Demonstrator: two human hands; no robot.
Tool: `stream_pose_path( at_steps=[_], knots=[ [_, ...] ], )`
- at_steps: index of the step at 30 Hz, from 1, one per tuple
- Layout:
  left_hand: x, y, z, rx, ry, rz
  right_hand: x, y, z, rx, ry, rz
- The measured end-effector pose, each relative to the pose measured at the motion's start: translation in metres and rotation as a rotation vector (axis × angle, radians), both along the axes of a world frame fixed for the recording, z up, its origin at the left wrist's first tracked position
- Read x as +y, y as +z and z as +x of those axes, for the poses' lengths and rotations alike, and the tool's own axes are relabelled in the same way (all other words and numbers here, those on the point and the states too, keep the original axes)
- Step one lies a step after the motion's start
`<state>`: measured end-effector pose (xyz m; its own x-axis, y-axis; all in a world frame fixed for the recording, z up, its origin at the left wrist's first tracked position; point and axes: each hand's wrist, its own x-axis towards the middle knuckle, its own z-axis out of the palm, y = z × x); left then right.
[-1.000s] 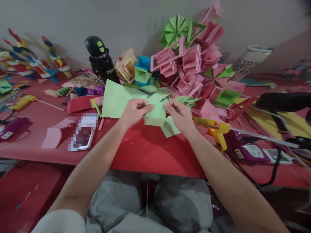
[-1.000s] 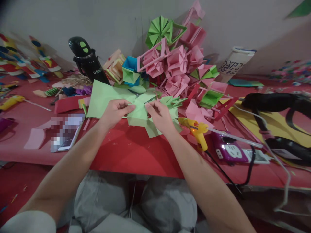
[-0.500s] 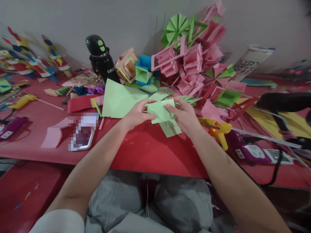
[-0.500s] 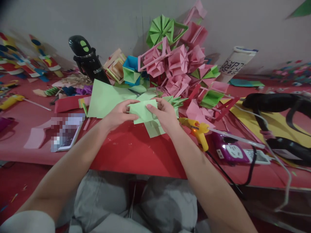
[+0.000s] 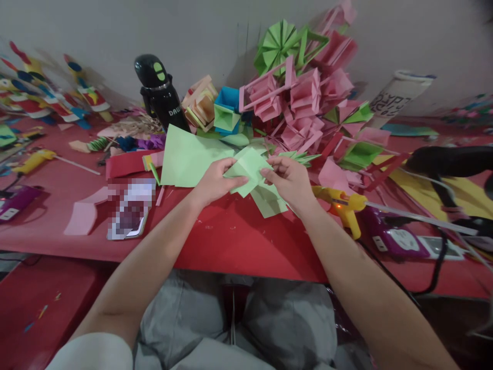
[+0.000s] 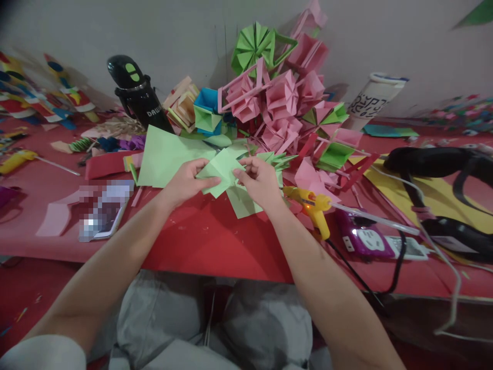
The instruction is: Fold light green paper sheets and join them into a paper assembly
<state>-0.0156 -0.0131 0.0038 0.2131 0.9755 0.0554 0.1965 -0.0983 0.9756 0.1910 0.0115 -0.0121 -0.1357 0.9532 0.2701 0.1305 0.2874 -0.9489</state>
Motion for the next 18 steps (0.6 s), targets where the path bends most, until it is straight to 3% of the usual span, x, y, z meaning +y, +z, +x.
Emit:
stream_pose_path(
  at_steps=[6,9,12,18],
  knots=[
    [-0.0015,-0.001,0.0004,0.118,0.103,0.18,-0.0064,-0.0007,-0.0024,-0.058,0.0,0.077],
    [-0.0001,0.0006,0.0006,0.231,0.092,0.298,-0.0076,0.0,-0.0025,-0.14,-0.066,0.209],
    [0.0005,0.0012,0.0011,0.302,0.085,0.302,-0.0069,0.0012,-0.0013,-0.234,-0.167,0.35],
    [-0.0008,-0.0013,0.0017,0.338,0.07,0.334,-0.0044,-0.0024,-0.0035,-0.107,-0.013,0.157]
  ],
)
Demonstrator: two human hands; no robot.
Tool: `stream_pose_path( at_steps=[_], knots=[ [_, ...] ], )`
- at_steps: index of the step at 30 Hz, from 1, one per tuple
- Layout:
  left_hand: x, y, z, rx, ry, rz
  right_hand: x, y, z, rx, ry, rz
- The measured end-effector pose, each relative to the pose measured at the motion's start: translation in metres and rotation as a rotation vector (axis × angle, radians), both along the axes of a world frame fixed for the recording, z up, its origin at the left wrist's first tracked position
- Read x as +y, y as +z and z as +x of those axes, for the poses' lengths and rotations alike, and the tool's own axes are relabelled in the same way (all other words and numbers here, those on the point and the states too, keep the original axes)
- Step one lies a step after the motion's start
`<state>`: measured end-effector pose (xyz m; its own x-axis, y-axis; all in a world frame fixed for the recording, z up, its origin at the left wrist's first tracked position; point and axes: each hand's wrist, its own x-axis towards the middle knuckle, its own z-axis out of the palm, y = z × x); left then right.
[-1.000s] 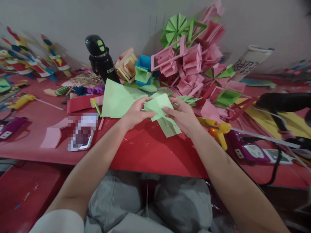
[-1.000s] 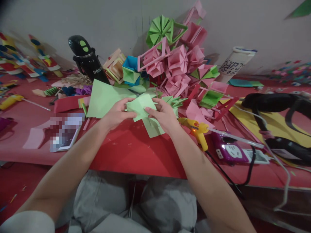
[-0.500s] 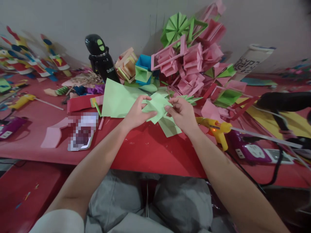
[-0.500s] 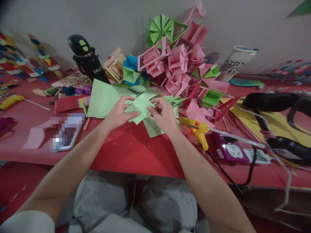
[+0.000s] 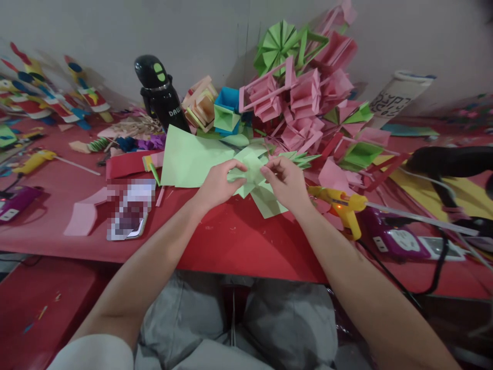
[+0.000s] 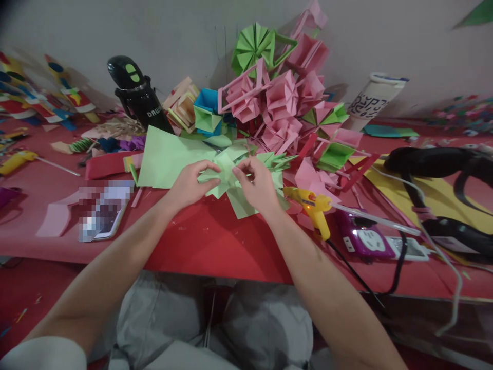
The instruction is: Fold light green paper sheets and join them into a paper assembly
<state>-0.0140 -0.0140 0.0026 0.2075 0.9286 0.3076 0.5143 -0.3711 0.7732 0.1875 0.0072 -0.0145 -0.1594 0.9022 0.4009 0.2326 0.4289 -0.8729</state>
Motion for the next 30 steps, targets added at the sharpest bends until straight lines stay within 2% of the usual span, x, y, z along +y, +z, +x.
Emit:
stream_pose_path(
  at_steps=[5,7,10,14,18,23,25,30],
  knots=[
    [-0.002,-0.003,0.002,-0.038,-0.029,0.021,-0.001,0.0,-0.002,0.103,0.096,-0.155],
    [-0.001,-0.006,0.002,-0.094,0.0,-0.004,-0.001,0.002,-0.001,0.054,0.108,-0.105],
    [0.002,-0.01,0.0,-0.169,0.022,-0.002,0.0,0.003,0.002,-0.002,0.079,0.049],
    [0.008,-0.012,-0.005,-0.092,-0.008,0.193,0.003,0.0,0.004,0.059,0.113,0.099],
    [0.011,-0.012,-0.009,-0.017,0.035,0.33,0.003,-0.001,0.001,0.147,0.126,-0.034],
    [0.013,-0.013,-0.011,-0.049,0.096,0.381,-0.003,0.009,-0.004,0.42,0.268,-0.439],
    [0.012,-0.013,-0.011,-0.066,0.119,0.381,-0.007,0.015,-0.005,0.488,0.294,-0.555],
    [0.011,-0.013,-0.011,0.036,0.19,0.329,-0.015,0.019,-0.009,0.487,0.282,-0.615]
  ],
)
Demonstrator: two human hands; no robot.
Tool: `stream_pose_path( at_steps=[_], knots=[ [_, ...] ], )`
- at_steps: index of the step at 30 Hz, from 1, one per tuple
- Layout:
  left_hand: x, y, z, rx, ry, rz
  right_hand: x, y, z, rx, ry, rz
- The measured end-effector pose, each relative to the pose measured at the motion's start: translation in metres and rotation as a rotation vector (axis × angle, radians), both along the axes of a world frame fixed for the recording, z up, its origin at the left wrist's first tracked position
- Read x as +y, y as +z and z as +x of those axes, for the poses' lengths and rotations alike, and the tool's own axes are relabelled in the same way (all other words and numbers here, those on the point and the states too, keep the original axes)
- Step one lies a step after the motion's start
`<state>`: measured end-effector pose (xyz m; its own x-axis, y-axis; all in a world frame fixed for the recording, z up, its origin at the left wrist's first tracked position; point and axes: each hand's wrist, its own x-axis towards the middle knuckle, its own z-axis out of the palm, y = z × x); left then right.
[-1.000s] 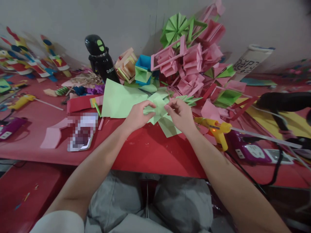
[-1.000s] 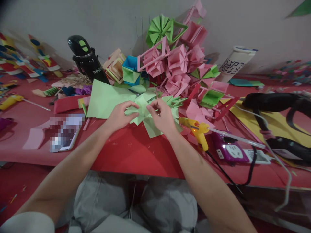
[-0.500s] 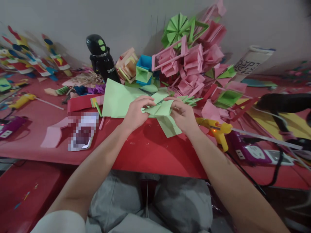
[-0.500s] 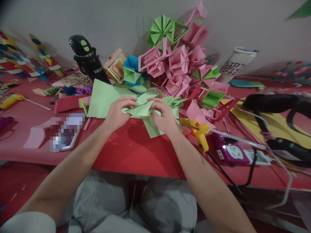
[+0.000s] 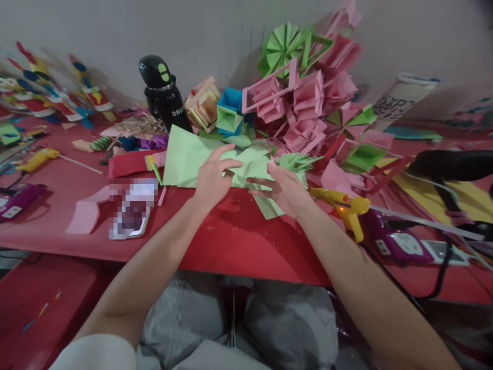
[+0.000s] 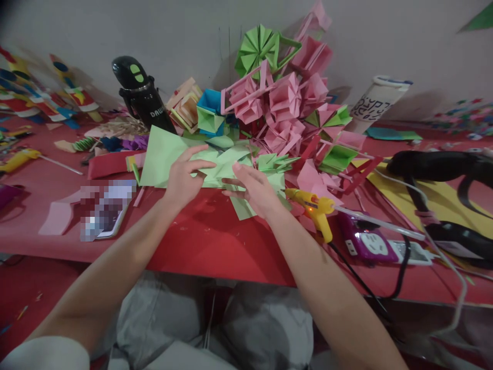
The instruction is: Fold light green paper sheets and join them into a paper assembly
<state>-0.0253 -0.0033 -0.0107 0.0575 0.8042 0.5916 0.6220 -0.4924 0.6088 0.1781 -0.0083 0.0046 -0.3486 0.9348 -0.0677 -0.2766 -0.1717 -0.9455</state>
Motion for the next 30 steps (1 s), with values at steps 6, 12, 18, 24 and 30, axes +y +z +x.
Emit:
stream_pose_path(
  at_steps=[6,12,18,24,30],
  knots=[
    [-0.005,0.003,0.005,0.117,-0.156,-0.033,0.007,-0.017,-0.004,-0.091,-0.177,0.117],
    [-0.012,0.009,0.011,-0.004,-0.22,-0.199,0.011,-0.022,0.0,-0.424,-0.382,0.496],
    [-0.003,0.001,0.012,-0.206,-0.124,-0.176,0.008,-0.022,0.0,-0.644,-0.432,0.898],
    [-0.001,0.002,0.022,-0.453,-0.126,-0.419,0.01,-0.025,-0.003,-0.758,-0.392,1.061],
    [-0.001,0.001,0.027,-0.517,-0.222,-0.459,0.006,-0.024,-0.003,-0.85,-0.306,1.084]
  ],
)
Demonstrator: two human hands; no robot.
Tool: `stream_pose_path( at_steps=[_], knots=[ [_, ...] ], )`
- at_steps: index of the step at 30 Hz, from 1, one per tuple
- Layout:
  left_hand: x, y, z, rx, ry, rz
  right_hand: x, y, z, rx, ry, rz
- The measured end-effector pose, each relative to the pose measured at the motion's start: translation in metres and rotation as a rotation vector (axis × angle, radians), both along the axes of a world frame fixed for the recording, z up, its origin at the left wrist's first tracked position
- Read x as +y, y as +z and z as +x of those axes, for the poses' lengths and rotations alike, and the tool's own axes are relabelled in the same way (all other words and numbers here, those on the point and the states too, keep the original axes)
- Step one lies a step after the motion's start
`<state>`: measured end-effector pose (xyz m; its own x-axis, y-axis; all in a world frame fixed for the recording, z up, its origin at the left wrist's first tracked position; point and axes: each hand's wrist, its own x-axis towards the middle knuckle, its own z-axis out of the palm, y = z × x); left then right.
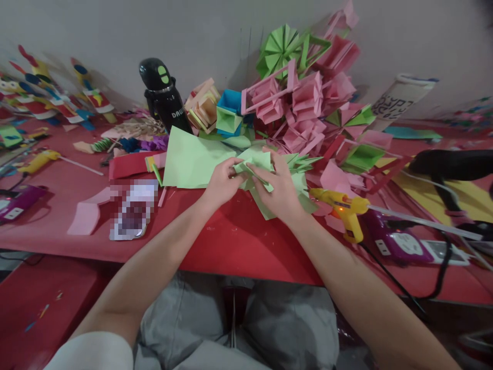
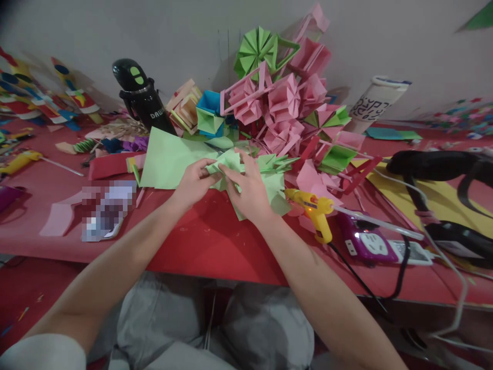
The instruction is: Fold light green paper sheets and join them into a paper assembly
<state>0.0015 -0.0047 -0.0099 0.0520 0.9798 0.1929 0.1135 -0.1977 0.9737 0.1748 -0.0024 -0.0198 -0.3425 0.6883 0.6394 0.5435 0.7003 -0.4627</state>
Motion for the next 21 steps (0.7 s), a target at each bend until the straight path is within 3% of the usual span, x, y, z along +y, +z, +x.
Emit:
stream_pose_path(
  at_steps=[4,10,21],
  knots=[
    [-0.001,0.001,-0.001,-0.092,-0.04,-0.005,-0.002,0.001,0.0,-0.048,0.03,0.007],
    [-0.005,0.012,-0.004,-0.263,-0.163,-0.187,-0.002,0.003,0.003,-0.074,0.016,0.022],
    [-0.001,0.011,-0.011,-0.324,-0.052,-0.291,0.002,0.001,0.005,-0.068,0.046,0.019]
  ],
)
